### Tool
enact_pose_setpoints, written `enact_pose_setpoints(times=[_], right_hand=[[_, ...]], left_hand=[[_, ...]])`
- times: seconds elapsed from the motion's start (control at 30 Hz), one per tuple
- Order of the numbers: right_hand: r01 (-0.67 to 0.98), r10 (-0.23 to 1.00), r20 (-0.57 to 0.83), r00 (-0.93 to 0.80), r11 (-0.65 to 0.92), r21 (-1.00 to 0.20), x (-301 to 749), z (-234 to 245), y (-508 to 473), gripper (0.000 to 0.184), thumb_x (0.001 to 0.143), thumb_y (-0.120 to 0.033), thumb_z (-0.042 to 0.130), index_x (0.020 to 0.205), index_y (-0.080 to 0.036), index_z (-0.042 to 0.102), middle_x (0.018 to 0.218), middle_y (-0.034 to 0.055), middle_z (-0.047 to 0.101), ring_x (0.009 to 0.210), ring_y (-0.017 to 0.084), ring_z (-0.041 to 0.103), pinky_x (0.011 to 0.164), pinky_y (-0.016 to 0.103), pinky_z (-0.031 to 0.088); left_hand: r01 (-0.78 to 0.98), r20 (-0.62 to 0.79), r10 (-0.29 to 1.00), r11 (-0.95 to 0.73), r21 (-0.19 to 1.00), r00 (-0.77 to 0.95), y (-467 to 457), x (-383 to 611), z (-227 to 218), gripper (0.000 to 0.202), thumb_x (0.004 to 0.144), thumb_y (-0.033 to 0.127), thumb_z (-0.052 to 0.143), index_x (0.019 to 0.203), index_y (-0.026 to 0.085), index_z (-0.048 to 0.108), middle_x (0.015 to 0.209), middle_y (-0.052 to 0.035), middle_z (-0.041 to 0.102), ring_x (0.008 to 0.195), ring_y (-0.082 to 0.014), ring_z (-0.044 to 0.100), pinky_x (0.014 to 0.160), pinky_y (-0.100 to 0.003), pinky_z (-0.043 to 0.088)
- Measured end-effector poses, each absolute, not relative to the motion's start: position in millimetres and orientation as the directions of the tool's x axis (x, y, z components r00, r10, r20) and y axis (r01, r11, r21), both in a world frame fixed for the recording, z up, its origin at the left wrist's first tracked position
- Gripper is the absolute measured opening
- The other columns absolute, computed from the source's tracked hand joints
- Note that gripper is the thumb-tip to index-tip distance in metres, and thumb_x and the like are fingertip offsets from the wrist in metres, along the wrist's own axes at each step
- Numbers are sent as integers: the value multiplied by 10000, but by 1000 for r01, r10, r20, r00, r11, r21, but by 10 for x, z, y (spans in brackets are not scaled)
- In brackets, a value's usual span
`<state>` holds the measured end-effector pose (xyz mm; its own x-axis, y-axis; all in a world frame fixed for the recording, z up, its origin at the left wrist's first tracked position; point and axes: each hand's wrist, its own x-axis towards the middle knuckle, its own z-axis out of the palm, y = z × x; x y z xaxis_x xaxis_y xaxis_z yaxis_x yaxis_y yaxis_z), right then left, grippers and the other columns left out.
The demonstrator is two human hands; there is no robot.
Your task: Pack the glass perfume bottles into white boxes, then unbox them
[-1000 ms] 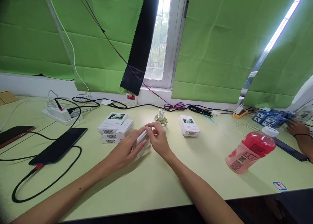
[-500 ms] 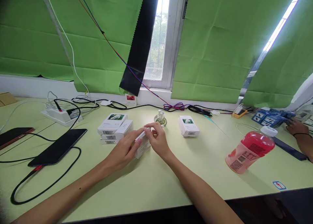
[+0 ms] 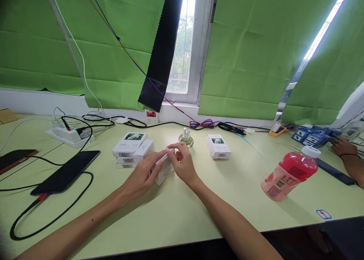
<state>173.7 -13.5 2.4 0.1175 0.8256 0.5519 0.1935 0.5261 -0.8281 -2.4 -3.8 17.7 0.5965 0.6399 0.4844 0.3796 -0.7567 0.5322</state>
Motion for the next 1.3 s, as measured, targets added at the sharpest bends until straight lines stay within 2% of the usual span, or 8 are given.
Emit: enact_pose_setpoints(times=[0.2,0.33,0.6,0.87,1.3], right_hand=[[210,831,545,114,516,-831,1745,-12,-115,249,964,-464,598,1065,-246,665,1060,36,532,624,80,504,484,228,434],[219,831,547,105,517,-827,1745,-11,-111,275,968,-477,584,1073,-236,665,1077,47,556,620,82,504,481,228,422],[202,864,500,62,480,-854,1754,-16,-116,346,977,-496,555,1122,-200,659,948,38,640,551,79,448,468,233,364],[220,869,493,47,472,-854,1753,-20,-106,372,991,-505,517,1117,-187,663,741,-7,559,509,88,415,460,241,347],[258,862,505,49,477,-840,1748,-4,-114,374,1001,-494,499,1127,-184,666,756,4,575,523,97,422,471,249,352]], left_hand=[[381,501,637,-762,523,586,-49,-17,187,413,1069,327,355,1459,307,488,1224,-66,663,1052,-213,631,876,-351,510],[379,506,631,-768,516,588,-46,-16,182,420,1072,321,352,1471,309,482,1189,-62,661,1045,-208,624,883,-349,507],[373,551,612,-788,490,568,-18,-11,144,416,1068,293,372,1465,314,495,1170,-58,654,1015,-191,625,856,-326,515],[371,581,576,-816,443,574,-30,-15,156,380,1062,257,390,1396,313,564,1203,-53,644,1023,-187,622,861,-318,506],[384,579,594,-804,454,558,-34,-12,135,377,1055,271,398,1396,293,556,1251,-66,640,1066,-201,617,873,-336,516]])
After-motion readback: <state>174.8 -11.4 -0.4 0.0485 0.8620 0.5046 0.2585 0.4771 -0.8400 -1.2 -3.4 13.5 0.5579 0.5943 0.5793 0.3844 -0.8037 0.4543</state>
